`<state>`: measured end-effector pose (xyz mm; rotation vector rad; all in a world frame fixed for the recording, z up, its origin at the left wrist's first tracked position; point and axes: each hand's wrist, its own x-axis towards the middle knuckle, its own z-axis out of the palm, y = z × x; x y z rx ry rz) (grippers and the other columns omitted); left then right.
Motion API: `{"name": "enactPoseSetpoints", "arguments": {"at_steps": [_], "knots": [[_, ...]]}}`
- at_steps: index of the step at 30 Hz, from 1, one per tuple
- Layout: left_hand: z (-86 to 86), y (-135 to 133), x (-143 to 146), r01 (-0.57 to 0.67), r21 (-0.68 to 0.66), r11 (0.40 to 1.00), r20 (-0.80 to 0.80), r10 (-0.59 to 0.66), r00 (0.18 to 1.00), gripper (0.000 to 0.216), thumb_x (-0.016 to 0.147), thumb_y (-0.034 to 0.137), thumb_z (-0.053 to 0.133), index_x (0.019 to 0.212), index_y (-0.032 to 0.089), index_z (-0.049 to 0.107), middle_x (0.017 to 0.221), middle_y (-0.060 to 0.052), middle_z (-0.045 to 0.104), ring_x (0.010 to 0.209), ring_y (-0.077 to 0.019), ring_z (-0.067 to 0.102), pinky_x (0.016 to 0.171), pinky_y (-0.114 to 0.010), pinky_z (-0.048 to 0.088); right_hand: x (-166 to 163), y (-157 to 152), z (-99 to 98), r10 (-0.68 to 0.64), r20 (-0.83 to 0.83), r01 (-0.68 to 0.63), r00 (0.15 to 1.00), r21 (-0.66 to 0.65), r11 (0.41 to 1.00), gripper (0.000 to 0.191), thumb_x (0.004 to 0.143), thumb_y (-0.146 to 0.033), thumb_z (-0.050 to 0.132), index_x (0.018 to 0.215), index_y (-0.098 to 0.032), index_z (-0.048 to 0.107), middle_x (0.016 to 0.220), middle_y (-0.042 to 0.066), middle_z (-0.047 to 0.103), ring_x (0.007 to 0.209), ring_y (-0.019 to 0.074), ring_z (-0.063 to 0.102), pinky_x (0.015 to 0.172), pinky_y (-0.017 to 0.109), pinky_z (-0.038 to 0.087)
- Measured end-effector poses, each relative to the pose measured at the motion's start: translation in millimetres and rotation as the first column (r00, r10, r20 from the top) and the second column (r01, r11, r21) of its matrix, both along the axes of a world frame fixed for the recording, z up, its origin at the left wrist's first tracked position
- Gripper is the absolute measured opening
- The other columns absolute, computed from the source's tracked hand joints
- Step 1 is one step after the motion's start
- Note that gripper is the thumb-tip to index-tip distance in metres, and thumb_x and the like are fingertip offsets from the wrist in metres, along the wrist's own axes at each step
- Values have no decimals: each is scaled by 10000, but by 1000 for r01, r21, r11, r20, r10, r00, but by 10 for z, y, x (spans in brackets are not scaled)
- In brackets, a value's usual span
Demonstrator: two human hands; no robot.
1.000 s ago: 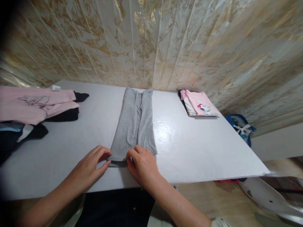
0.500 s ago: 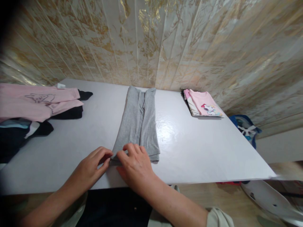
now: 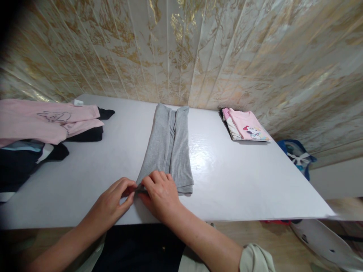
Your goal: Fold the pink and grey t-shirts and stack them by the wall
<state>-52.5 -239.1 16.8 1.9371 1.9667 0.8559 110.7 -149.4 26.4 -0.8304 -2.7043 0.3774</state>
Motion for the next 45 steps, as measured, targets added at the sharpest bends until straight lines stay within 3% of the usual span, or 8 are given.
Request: {"name": "enactPoseSetpoints", "arguments": {"at_steps": [11,18,22,26,31,35,40,45], "knots": [[12,45,35,-83,-20,996,32,83,996,64,836,192,480,863,228,525,825,-8,616,789,-196,606,749,-355,493,-70,-37,-56,-41,-18,42,999,77,996,55,852,-221,612,860,-221,557,891,13,582,867,185,505,717,312,321],[13,36,59,-99,-12,995,88,99,991,90,798,171,482,855,229,521,807,4,601,767,-177,601,731,-327,501,-129,-36,-28,-149,-66,151,987,28,988,72,839,-137,559,815,-203,545,811,18,573,797,175,514,687,294,332],[-14,32,60,-109,-12,994,156,110,982,108,808,173,484,890,232,521,830,11,609,778,-163,603,736,-307,504,-138,-48,-22,-109,-52,109,993,-1,994,65,843,-171,584,887,-214,564,869,18,580,841,182,526,714,301,337],[-36,34,64,-82,20,996,159,78,984,98,822,158,476,878,231,509,831,15,591,786,-154,594,745,-297,496,-139,-17,-20,-93,-31,93,995,-12,996,92,846,-150,570,896,-227,571,891,13,577,838,175,527,707,295,333],[-12,21,86,-50,51,997,138,42,990,116,825,133,464,874,233,498,826,16,570,775,-150,584,725,-284,488,-195,1,2,-165,-22,165,986,16,986,83,838,-133,555,854,-215,546,850,11,575,768,168,518,655,294,315],[-32,-4,85,-50,18,999,132,47,990,114,832,142,468,887,236,500,839,13,584,793,-157,597,740,-294,493,-231,-19,-6,-149,10,149,989,-2,989,78,838,-133,561,857,-208,547,846,17,583,751,170,525,670,297,330],[-87,15,81,-115,-3,993,63,115,991,179,814,200,542,988,235,516,849,-2,612,829,-197,605,785,-362,483,-150,6,30,-83,-29,78,996,-132,988,132,841,-130,591,939,-214,569,920,14,583,828,165,548,712,283,380],[-31,80,98,-102,-20,995,31,103,994,96,819,190,511,902,232,536,814,3,616,790,-196,599,768,-367,467,48,57,137,3,-126,-32,992,-230,973,252,833,-102,614,1053,-217,572,1060,38,588,971,167,573,819,287,434]]}}
